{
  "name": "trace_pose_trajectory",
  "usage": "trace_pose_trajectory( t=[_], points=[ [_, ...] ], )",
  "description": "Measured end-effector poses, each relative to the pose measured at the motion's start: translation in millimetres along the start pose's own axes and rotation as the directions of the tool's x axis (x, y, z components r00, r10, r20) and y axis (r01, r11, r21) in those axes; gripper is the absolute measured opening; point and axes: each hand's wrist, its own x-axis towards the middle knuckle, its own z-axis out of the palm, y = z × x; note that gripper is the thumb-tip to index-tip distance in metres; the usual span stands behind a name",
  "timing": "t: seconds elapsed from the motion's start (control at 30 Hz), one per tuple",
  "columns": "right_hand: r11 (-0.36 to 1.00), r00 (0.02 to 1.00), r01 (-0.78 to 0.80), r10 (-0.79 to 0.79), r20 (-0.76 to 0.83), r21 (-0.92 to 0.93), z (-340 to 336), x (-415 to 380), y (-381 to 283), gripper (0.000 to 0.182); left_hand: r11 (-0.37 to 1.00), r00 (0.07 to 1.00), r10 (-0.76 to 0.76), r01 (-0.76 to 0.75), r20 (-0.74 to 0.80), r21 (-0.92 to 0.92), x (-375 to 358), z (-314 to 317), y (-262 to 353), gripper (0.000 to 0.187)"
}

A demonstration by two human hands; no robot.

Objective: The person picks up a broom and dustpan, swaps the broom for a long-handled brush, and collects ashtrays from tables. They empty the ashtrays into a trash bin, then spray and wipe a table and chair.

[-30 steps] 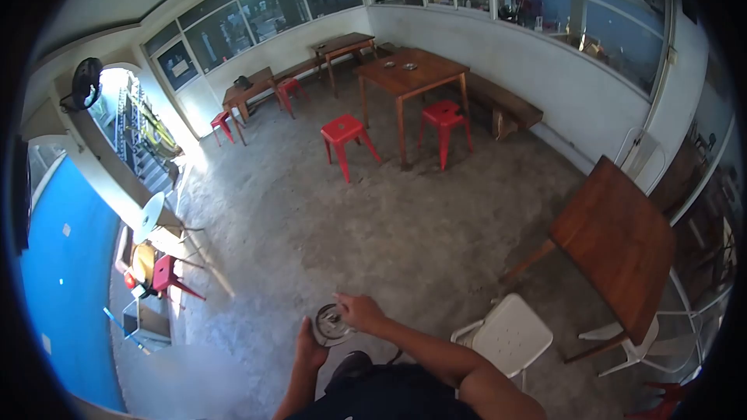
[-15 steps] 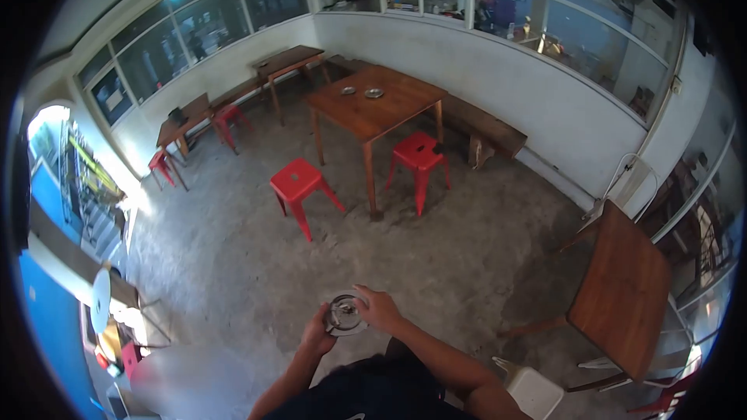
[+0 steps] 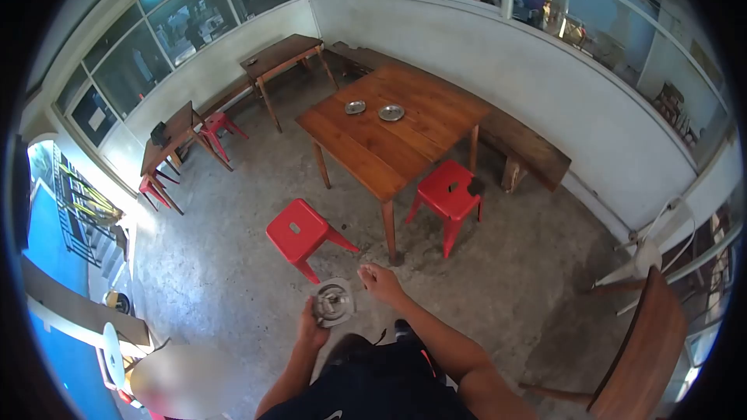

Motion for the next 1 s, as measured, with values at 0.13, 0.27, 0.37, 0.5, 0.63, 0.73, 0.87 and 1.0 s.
trace_pose_trajectory(
  t=[0.13,0.27,0.37,0.5,0.63,0.73,0.87,1.0],
  points=[
    [0.974,0.978,-0.196,0.186,0.093,0.117,-19,127,-26,0.038,0.990,0.992,0.126,-0.126,-0.008,-0.060,72,9,74,0.043],
    [0.958,0.971,-0.228,0.238,-0.034,0.175,-36,245,-17,0.033,0.978,0.981,0.190,-0.191,-0.025,-0.084,171,-5,124,0.044],
    [0.917,0.924,-0.279,0.337,-0.179,0.287,-41,333,6,0.024,0.981,0.983,0.183,-0.183,0.002,-0.059,252,6,179,0.043],
    [0.830,0.836,-0.319,0.474,-0.277,0.457,-73,432,20,0.017,0.989,0.990,0.123,-0.117,0.062,-0.086,344,61,236,0.041],
    [0.673,0.729,-0.239,0.601,-0.329,0.701,-109,528,29,0.018,0.999,0.999,0.048,-0.048,0.009,-0.016,414,100,297,0.042],
    [0.603,0.640,-0.163,0.667,-0.381,0.781,-151,623,61,0.018,1.000,1.000,0.016,-0.016,0.022,0.000,438,150,330,0.044],
    [0.636,0.495,-0.071,0.691,-0.527,0.768,-195,711,90,0.019,0.992,0.980,0.108,-0.117,-0.166,-0.044,454,162,339,0.045],
    [0.764,0.467,-0.160,0.616,-0.634,0.625,-213,755,101,0.021,0.994,0.946,0.103,-0.112,-0.307,-0.011,462,147,330,0.043]
  ],
)
